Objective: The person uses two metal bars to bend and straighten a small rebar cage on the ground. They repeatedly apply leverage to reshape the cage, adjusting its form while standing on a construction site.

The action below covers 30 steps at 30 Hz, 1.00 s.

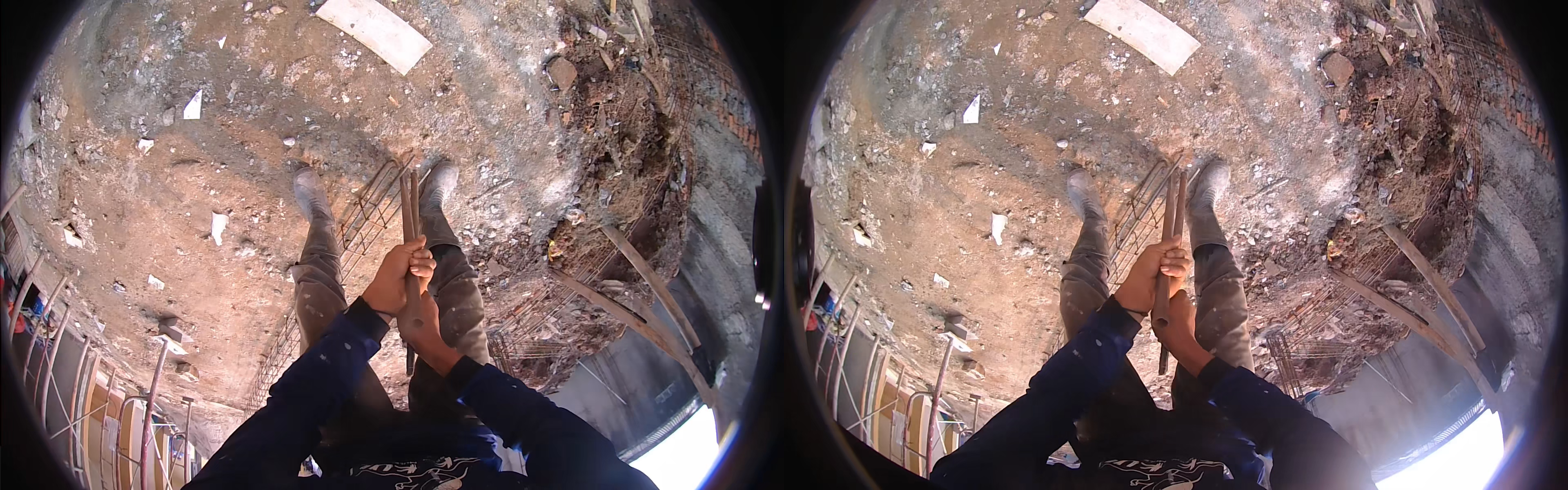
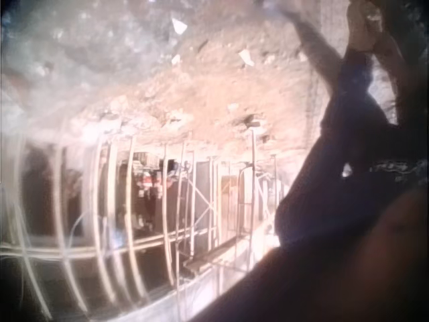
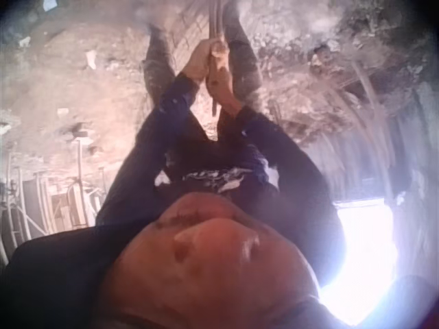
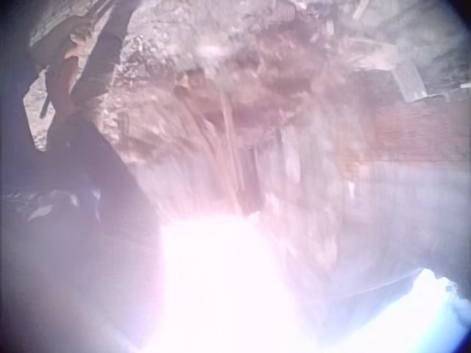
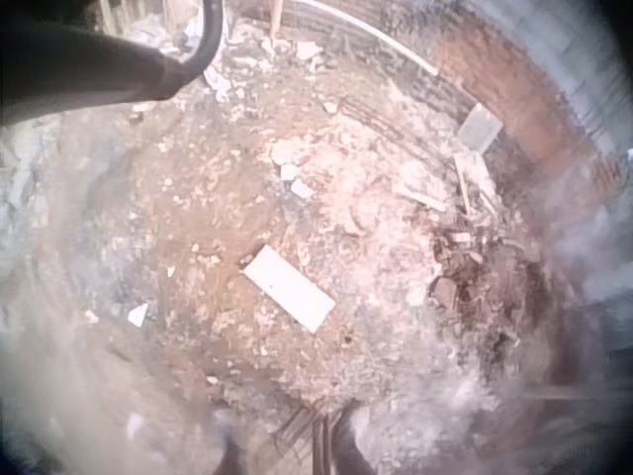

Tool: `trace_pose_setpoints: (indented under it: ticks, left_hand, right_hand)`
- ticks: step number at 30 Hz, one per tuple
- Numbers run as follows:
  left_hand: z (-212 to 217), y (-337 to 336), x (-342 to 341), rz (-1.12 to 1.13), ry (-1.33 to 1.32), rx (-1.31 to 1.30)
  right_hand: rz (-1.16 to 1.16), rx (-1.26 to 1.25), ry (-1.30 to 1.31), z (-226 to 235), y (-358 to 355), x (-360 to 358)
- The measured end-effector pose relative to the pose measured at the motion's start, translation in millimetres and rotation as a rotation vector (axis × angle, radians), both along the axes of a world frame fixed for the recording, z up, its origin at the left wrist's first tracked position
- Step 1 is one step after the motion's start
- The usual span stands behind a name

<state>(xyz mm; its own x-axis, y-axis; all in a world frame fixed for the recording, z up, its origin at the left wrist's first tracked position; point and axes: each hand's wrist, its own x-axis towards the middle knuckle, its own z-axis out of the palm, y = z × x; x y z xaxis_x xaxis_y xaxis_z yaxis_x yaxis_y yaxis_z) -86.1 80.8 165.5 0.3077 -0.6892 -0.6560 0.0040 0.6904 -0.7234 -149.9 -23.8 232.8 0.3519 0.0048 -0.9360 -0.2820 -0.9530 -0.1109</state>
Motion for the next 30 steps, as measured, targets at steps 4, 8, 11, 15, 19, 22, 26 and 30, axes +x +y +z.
trace_pose_setpoints:
  ticks: [4, 8, 11, 15, 19, 22, 26, 30]
  left_hand:
    - [7.3, 29.9, -30.7, -0.023, -0.127, 0.005]
    - [18.6, 23.5, -28.6, -0.070, -0.015, -0.022]
    - [16.6, 24.6, -27.5, -0.158, -0.053, 0.068]
    - [2.4, 21.9, -61.3, -0.152, 0.044, 0.011]
    - [7.2, 19.7, -71.7, -0.232, 0.025, 0.065]
    - [14.1, 15.4, -79.2, -0.216, -0.009, 0.059]
    - [25.2, 6.1, -86.4, -0.254, -0.025, 0.111]
    - [60.5, 15.0, -82.7, -0.343, -0.103, 0.184]
  right_hand:
    - [-0.297, -0.207, 0.130, 18.7, 16.5, 33.3]
    - [-0.345, -0.147, 0.106, 32.0, 16.0, 45.1]
    - [-0.402, -0.136, 0.071, 24.3, 0.5, 64.8]
    - [-0.994, -0.005, 0.404, 48.5, -42.0, 134.2]
    - [-1.237, 0.047, 0.406, 147.1, -51.8, 171.6]
    - [-1.150, 0.027, 0.263, 180.7, -66.2, 157.8]
    - [-0.815, -0.072, 0.046, 168.4, -91.1, 138.3]
    - [-0.748, -0.140, 0.040, 145.0, -107.8, 118.0]
